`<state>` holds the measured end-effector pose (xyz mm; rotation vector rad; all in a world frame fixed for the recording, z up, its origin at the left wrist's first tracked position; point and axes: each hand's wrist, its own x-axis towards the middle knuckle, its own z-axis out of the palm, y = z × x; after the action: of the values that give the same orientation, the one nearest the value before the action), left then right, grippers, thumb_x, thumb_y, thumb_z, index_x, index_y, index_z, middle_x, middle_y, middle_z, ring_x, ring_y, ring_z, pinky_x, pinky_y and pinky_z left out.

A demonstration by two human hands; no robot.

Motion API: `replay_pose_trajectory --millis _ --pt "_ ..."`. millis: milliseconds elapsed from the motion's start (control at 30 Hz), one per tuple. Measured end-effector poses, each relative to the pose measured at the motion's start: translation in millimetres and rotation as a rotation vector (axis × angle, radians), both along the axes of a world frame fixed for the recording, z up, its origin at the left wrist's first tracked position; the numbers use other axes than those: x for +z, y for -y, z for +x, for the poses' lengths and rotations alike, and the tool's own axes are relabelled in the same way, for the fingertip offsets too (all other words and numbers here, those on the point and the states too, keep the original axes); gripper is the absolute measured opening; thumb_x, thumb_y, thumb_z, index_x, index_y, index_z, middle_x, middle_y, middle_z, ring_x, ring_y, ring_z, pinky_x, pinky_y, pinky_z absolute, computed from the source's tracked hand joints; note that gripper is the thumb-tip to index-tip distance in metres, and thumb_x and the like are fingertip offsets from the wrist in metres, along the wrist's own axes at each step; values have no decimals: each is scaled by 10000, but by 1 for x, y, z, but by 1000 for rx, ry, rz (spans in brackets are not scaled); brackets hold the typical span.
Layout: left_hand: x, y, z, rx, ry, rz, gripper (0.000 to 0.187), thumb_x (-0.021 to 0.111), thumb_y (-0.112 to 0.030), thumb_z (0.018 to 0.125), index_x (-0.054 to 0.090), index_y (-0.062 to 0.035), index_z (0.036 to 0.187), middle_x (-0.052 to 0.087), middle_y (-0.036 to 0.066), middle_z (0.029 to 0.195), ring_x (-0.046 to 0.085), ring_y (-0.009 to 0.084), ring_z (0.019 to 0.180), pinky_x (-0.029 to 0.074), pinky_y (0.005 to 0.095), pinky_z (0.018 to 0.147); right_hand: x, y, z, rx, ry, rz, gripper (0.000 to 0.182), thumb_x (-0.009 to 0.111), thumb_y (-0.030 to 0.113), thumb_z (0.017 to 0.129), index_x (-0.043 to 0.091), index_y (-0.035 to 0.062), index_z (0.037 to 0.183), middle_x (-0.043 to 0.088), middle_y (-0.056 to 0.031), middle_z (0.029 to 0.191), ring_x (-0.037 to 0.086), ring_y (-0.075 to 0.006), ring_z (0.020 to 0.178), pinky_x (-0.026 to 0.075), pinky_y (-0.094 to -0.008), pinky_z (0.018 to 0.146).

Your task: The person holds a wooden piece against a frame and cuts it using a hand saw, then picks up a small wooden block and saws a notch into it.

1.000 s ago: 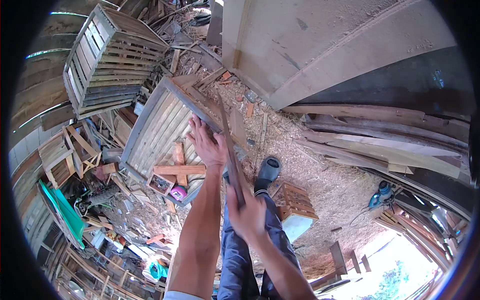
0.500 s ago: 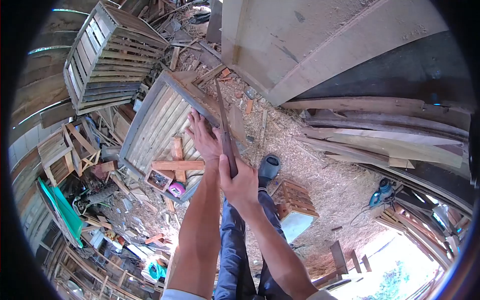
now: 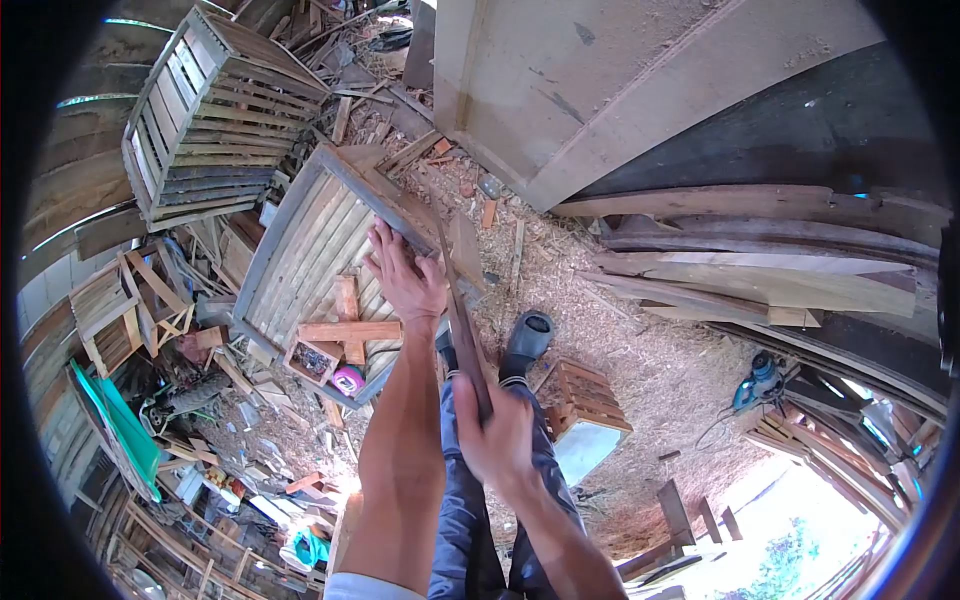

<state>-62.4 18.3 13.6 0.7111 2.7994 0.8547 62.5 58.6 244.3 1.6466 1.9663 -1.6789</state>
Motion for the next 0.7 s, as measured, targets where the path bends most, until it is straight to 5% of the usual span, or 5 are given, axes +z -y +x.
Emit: replay_pose_trajectory --millis 167,300,400,567,700 --pt "-3 2 -1 -11 -12 -4 554 474 -151 758 460 26 1283 303 193 1541 216 405 1445 83 622 1141 24 24 36 -46 25 -24 307 600 293 925 657 5 835 590 -227 623 610 -408 581 485 -440 518" --pt "-7 3 1 -7 -20 -4 553 484 -150 743 466 29 1266 315 191 1536 228 404 1442 81 623 1143 -64 -7 -26 6 -54 97 355 594 334 926 640 -4 830 619 -267 678 621 -450 617 511 -490 530" --pt "-2 0 -3 5 -8 -10 561 479 -139 735 468 14 1274 321 187 1534 234 403 1439 80 621 1145 -16 -10 -24 0 2 -23 285 550 263 963 650 -4 945 634 -224 718 643 -396 623 480 -399 552" --pt "-5 3 1 2 -21 -11 589 469 -144 733 450 16 1300 331 190 1528 236 406 1439 84 622 1140 26 20 36 -16 -43 -25 241 591 196 934 658 -34 958 618 -205 633 659 -377 606 477 -383 513" --pt "-1 -3 -1 -5 -12 9 597 464 -146 736 442 17 1310 328 195 1529 237 410 1437 78 624 1141 -66 -16 -29 59 -53 126 353 559 311 956 657 -2 829 530 -213 553 638 -354 550 463 -394 518"
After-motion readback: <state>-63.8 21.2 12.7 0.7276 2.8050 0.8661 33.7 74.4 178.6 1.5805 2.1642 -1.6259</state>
